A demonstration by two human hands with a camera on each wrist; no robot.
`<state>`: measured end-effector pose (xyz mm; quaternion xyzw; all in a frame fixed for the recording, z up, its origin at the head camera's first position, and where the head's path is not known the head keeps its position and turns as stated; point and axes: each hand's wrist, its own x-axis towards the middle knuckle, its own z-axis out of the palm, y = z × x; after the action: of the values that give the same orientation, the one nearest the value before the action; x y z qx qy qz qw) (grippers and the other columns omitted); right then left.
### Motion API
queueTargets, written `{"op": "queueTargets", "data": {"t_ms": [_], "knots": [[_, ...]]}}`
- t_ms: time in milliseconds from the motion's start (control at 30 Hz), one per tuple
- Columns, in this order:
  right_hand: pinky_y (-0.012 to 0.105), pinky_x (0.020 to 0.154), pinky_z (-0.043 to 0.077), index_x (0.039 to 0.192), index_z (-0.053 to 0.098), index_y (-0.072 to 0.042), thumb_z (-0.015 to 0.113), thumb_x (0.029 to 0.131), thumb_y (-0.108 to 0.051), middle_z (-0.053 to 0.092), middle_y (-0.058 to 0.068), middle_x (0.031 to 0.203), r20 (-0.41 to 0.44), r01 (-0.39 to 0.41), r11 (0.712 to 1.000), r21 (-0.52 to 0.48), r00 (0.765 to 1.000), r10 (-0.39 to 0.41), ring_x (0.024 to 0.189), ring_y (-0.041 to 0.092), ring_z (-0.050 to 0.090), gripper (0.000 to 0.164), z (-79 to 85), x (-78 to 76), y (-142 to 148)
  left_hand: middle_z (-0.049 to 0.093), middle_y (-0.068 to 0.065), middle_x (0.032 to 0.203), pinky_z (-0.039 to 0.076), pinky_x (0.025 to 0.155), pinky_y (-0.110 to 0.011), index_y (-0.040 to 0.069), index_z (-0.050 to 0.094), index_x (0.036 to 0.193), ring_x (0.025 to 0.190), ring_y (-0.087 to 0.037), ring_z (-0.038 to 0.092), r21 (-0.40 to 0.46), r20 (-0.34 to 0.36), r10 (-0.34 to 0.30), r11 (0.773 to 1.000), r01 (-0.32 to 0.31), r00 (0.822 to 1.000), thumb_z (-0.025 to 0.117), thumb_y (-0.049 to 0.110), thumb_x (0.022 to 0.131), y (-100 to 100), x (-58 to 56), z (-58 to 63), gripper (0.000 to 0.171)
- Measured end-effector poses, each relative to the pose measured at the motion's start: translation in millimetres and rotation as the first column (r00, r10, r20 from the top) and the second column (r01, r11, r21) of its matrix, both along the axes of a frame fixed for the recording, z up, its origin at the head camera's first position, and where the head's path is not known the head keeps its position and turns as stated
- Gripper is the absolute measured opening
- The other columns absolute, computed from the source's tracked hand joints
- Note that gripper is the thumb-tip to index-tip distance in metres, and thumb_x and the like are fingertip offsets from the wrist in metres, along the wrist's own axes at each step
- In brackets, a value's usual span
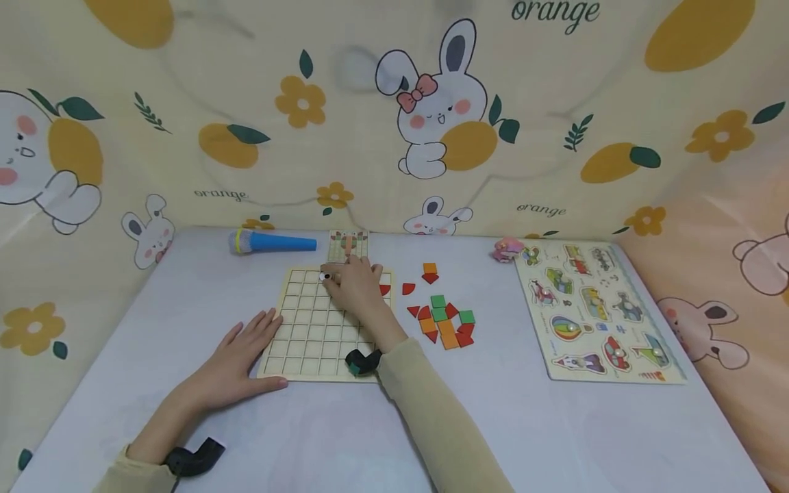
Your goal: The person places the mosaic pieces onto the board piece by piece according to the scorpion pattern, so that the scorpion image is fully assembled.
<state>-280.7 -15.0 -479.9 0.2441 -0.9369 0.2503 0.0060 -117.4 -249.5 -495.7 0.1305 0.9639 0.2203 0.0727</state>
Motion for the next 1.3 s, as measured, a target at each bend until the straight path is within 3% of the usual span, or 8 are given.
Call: {"op": "queueTargets", "data": {"t_ms": [133,233,367,433,633,900,1100,1300], "knots": [[0.056,0.093,0.033,0.145,0.068,-0.024,0.068,0.105,-0.035,0.065,0.013,0.12,0.046,0.018,0.994,-0.104,0.999,-0.013,0.114,0.034,0.054,0.041,15.0,0.7,9.6,0.018,-0.015,0.177,0.006,0.128,-0.066,0.007,0.027,0.169,0.164,-0.038,0.013,0.012,-0.004,-0.008,1.0,0.008,1.0,0.072,0.076,0.084,1.8,1.5,0.1,0.118],[0.06,0.096,0.036,0.143,0.068,-0.018,0.069,0.104,-0.03,0.066,0.017,0.118,0.053,0.047,0.976,-0.212,0.998,-0.037,0.116,0.037,0.056,0.041,33.5,-0.3,26.7,0.018,-0.014,0.177,0.006,0.129,-0.065,0.007,0.027,0.169,0.164,-0.038,0.013,0.02,-0.002,-0.001,1.0,0.002,1.0,0.072,0.075,0.084,4.1,3.5,-1.4,0.118],[0.052,0.09,0.046,0.138,0.07,-0.01,0.07,0.103,-0.024,0.066,0.017,0.111,0.065,0.08,0.942,-0.325,0.996,-0.062,0.106,0.037,0.058,0.038,52.8,1.2,60.0,0.018,-0.013,0.177,0.006,0.129,-0.064,0.008,0.027,0.169,0.164,-0.037,0.013,0.027,0.015,0.016,0.999,-0.016,1.0,0.073,0.075,0.083,6.6,7.3,-4.1,0.118],[0.047,0.086,0.049,0.136,0.069,-0.008,0.07,0.103,-0.023,0.064,0.016,0.109,0.088,0.095,0.931,-0.353,0.994,-0.068,0.102,0.035,0.056,0.037,54.5,3.2,78.5,0.019,-0.013,0.177,0.006,0.129,-0.065,0.008,0.028,0.168,0.164,-0.038,0.014,0.031,0.015,0.022,0.999,-0.023,1.0,0.074,0.074,0.083,7.1,9.4,-5.2,0.118],[0.039,0.084,0.048,0.134,0.069,-0.007,0.071,0.102,-0.024,0.064,0.015,0.111,0.172,0.159,0.939,-0.305,0.979,-0.11,0.102,0.031,0.056,0.037,38.8,12.4,138.5,0.019,-0.012,0.177,0.007,0.129,-0.065,0.009,0.028,0.168,0.164,-0.038,0.015,0.018,0.019,0.018,1.0,-0.019,1.0,0.073,0.076,0.082,6.8,12.9,-9.2,0.118],[0.032,0.075,0.049,0.134,0.069,-0.008,0.067,0.105,-0.029,0.062,0.012,0.108,0.285,0.277,0.942,-0.191,0.934,-0.217,0.097,0.028,0.055,0.036,10.8,26.3,206.1,0.02,-0.013,0.177,0.006,0.129,-0.065,0.009,0.028,0.168,0.164,-0.038,0.014,0.008,0.021,0.023,1.0,-0.023,1.0,0.072,0.077,0.082,3.5,15.6,-6.1,0.119],[0.034,0.081,0.046,0.132,0.07,-0.008,0.067,0.106,-0.029,0.062,0.013,0.107,0.262,0.237,0.955,-0.18,0.947,-0.186,0.098,0.027,0.053,0.034,-1.0,24.6,229.2,0.018,-0.012,0.177,0.005,0.129,-0.065,0.009,0.026,0.169,0.164,-0.038,0.012,0.014,0.005,0.018,1.0,-0.018,1.0,0.072,0.077,0.083,3.0,12.5,-2.6,0.118],[0.031,0.084,0.046,0.13,0.072,-0.011,0.069,0.105,-0.029,0.065,0.01,0.11,0.234,0.152,0.971,-0.186,0.966,-0.106,0.099,0.025,0.052,0.031,-1.5,14.7,242.5,0.018,-0.015,0.177,0.007,0.128,-0.066,0.008,0.027,0.169,0.164,-0.039,0.013,0.019,-0.028,0.009,1.0,-0.008,1.0,0.073,0.075,0.084,4.0,4.4,1.8,0.117]]}}
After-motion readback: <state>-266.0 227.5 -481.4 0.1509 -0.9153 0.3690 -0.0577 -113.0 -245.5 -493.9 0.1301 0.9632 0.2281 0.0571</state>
